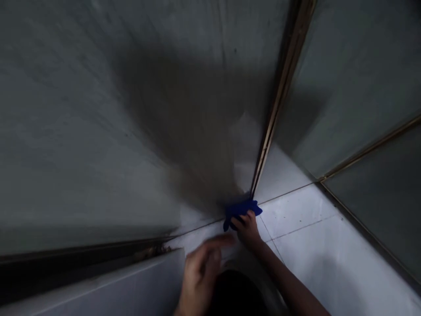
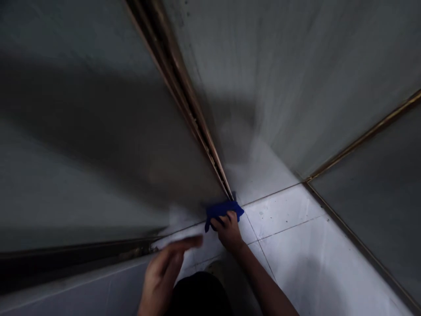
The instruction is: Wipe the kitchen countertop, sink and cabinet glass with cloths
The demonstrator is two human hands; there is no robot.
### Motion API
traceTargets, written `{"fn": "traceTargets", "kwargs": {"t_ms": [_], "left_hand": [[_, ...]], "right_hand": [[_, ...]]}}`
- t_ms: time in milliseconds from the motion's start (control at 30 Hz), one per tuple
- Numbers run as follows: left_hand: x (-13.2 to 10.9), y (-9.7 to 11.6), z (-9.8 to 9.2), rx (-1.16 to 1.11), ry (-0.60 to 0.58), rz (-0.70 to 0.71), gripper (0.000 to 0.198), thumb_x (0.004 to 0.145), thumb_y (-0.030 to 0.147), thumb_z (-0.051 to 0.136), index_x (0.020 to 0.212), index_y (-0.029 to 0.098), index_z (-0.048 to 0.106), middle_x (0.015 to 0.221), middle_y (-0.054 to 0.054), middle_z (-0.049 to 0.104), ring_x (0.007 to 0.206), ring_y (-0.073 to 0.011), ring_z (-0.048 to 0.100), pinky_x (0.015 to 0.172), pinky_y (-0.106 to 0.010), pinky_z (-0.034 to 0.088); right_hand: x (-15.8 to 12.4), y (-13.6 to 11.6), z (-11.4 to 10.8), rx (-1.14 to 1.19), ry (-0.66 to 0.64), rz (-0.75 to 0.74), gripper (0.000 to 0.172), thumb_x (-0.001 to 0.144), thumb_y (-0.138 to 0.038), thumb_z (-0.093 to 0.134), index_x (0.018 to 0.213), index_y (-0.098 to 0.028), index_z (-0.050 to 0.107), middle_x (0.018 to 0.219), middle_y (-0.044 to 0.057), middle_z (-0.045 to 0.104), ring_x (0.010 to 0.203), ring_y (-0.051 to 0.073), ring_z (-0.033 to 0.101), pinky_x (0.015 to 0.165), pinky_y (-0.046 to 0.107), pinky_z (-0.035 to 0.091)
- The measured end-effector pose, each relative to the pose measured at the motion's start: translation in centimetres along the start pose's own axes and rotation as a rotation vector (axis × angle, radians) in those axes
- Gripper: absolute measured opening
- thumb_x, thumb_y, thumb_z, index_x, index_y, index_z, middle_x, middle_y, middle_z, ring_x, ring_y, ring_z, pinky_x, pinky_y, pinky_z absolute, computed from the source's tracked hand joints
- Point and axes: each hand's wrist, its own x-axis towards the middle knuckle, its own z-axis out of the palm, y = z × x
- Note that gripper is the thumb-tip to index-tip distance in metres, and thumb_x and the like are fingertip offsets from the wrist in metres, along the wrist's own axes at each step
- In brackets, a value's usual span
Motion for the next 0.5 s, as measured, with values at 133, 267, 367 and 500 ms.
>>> {"fn": "traceTargets", "kwargs": {"t_ms": [133, 267, 367, 500], "left_hand": [[4.0, -2.2, 0.7, -0.333, 0.266, -0.264, 0.056, 0.08, 0.06, 0.073, 0.123, 0.025, 0.063, 0.127, -0.011, 0.066, 0.134, -0.0358, 0.055, 0.105, -0.054, 0.051], [5.0, -4.5, 1.0, -0.647, 0.13, -0.472, 0.067, 0.086, 0.065, 0.065, 0.136, 0.022, 0.057, 0.123, -0.014, 0.069, 0.119, -0.0318, 0.066, 0.1, -0.047, 0.056], [4.5, -6.7, 0.0, -0.637, 0.245, -0.413, 0.069, 0.082, 0.062, 0.072, 0.134, 0.019, 0.06, 0.11, -0.012, 0.073, 0.106, -0.0286, 0.071, 0.098, -0.04, 0.057], [3.6, -10.2, -3.9, -0.573, 0.473, -0.242, 0.055, 0.083, 0.07, 0.061, 0.118, 0.029, 0.069, 0.104, -0.005, 0.075, 0.104, -0.0293, 0.072, 0.095, -0.042, 0.058]], "right_hand": [[1.2, -3.5, -2.6, 0.229, 0.055, 0.19, 0.058, 0.086, -0.012, 0.048, 0.142, -0.027, 0.053, 0.14, 0.013, 0.057, 0.129, 0.031, 0.056, 0.106, 0.056, 0.051], [2.4, -7.1, -3.1, 0.372, -0.216, 0.094, 0.055, 0.094, -0.027, 0.053, 0.148, -0.023, 0.048, 0.141, 0.013, 0.063, 0.13, 0.027, 0.06, 0.111, 0.048, 0.051], [3.1, -8.1, -3.0, 0.413, -0.498, -0.128, 0.055, 0.09, -0.047, 0.063, 0.14, -0.023, 0.06, 0.139, 0.012, 0.067, 0.135, 0.033, 0.058, 0.122, 0.062, 0.034], [4.9, -7.0, -5.2, 0.459, -0.311, 0.125, 0.043, 0.092, -0.047, 0.06, 0.127, -0.024, 0.07, 0.145, 0.012, 0.064, 0.137, 0.034, 0.057, 0.12, 0.065, 0.034]]}}
